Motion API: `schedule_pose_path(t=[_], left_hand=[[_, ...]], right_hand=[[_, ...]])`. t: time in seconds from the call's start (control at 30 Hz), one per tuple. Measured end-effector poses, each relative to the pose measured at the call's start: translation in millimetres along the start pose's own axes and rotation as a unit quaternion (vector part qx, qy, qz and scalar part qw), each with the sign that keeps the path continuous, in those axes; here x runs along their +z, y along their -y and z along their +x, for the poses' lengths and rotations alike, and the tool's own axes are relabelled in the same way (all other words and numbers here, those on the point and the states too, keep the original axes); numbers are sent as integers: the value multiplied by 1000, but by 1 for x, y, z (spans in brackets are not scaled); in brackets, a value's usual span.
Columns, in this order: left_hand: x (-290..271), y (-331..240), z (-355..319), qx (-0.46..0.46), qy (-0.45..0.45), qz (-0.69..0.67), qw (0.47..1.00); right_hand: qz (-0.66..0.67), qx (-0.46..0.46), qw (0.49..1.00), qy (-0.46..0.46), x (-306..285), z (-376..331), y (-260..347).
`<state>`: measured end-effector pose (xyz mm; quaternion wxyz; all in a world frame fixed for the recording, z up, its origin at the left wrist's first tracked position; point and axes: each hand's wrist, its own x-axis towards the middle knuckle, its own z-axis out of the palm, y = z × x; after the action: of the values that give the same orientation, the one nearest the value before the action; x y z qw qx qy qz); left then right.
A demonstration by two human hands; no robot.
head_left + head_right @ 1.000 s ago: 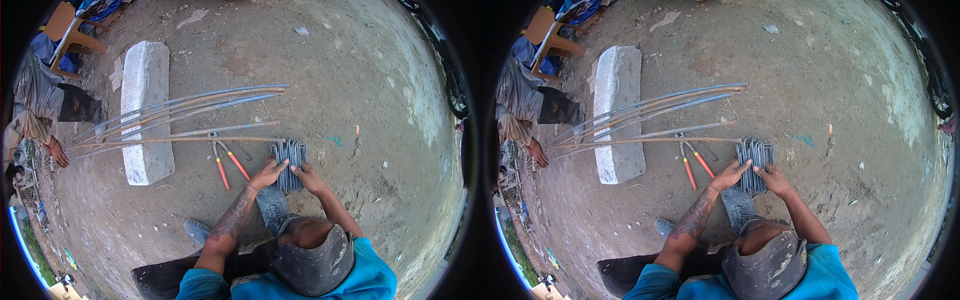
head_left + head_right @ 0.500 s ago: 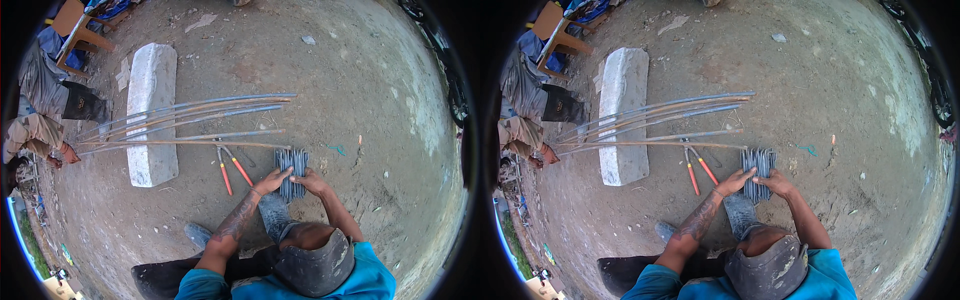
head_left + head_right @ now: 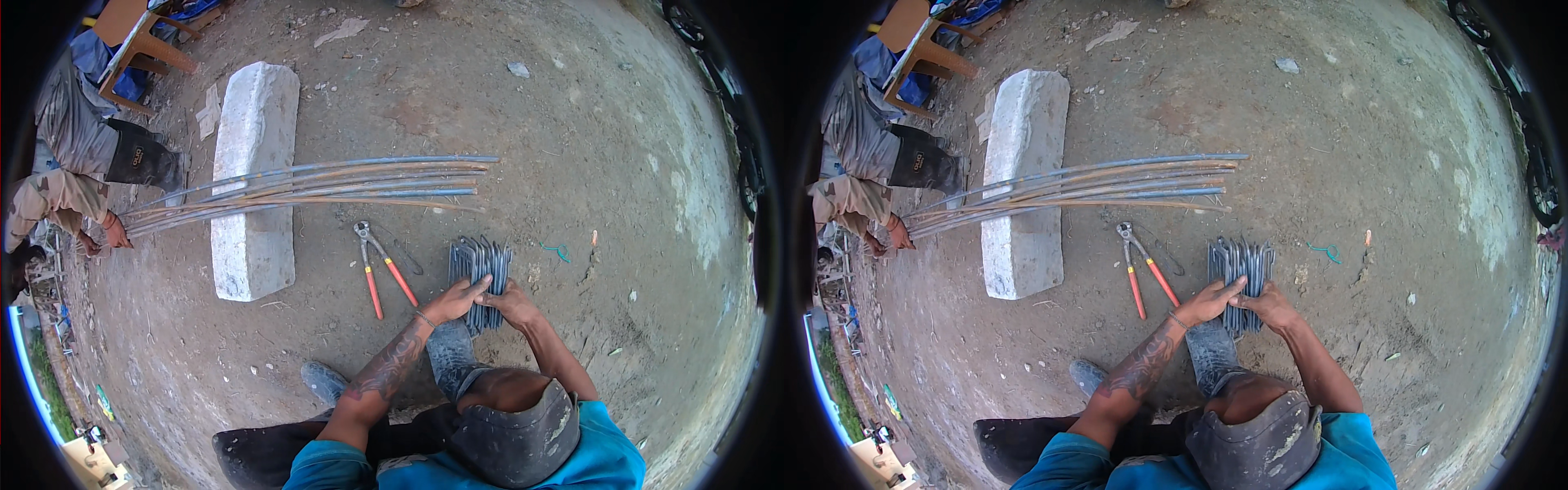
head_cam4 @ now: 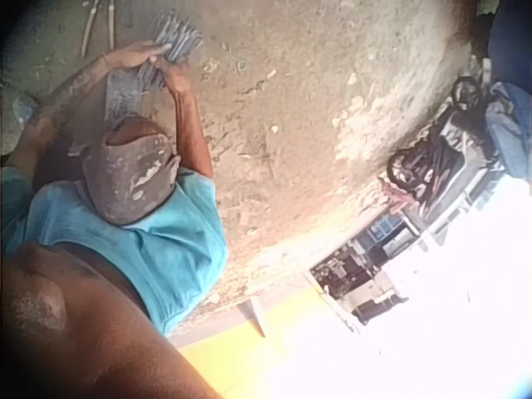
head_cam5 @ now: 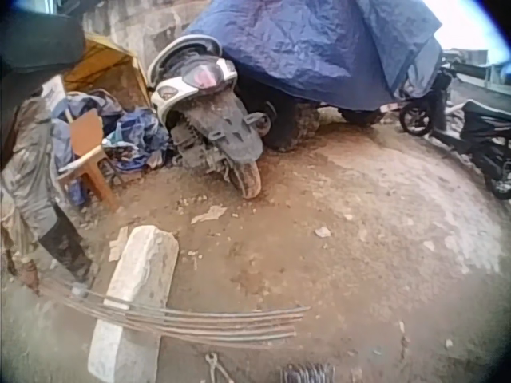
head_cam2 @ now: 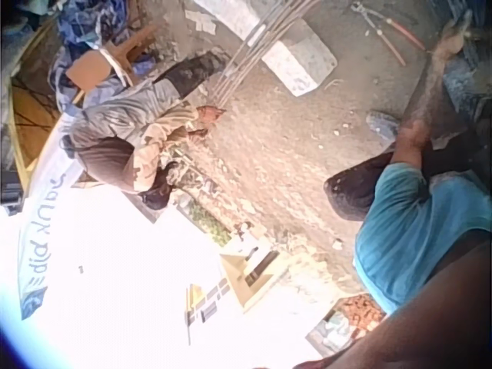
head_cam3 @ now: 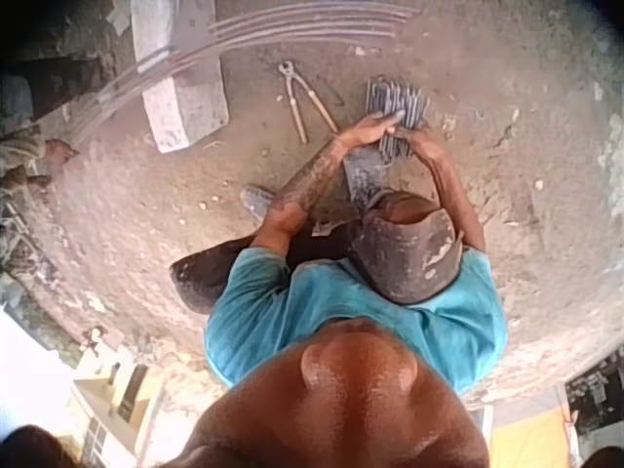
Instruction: The person assembles a rebar cage by sliding stirrups onto rebar and securing them with wire using pliers.
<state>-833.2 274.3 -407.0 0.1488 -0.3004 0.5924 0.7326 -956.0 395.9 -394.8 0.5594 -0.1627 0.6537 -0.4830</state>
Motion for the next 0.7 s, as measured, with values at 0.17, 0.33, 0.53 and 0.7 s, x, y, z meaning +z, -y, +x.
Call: schedule_pose_path(t=[0.17, 0.33, 0.53, 0.7], left_hand=[[-12, 11, 19, -22, -42, -28, 998], [-15, 28, 22, -19, -28, 48, 998], [-13, 4, 13, 11, 12, 28, 999], [-10, 11, 14, 24, -89, 61, 994]], right_hand=[[-69, 56, 996, 7, -5, 28, -4], [-208, 126, 970, 14, 2, 19, 32], [-102, 121, 985, 75, -2, 13, 43], [-154, 61, 986, 13, -2, 26, 4]])
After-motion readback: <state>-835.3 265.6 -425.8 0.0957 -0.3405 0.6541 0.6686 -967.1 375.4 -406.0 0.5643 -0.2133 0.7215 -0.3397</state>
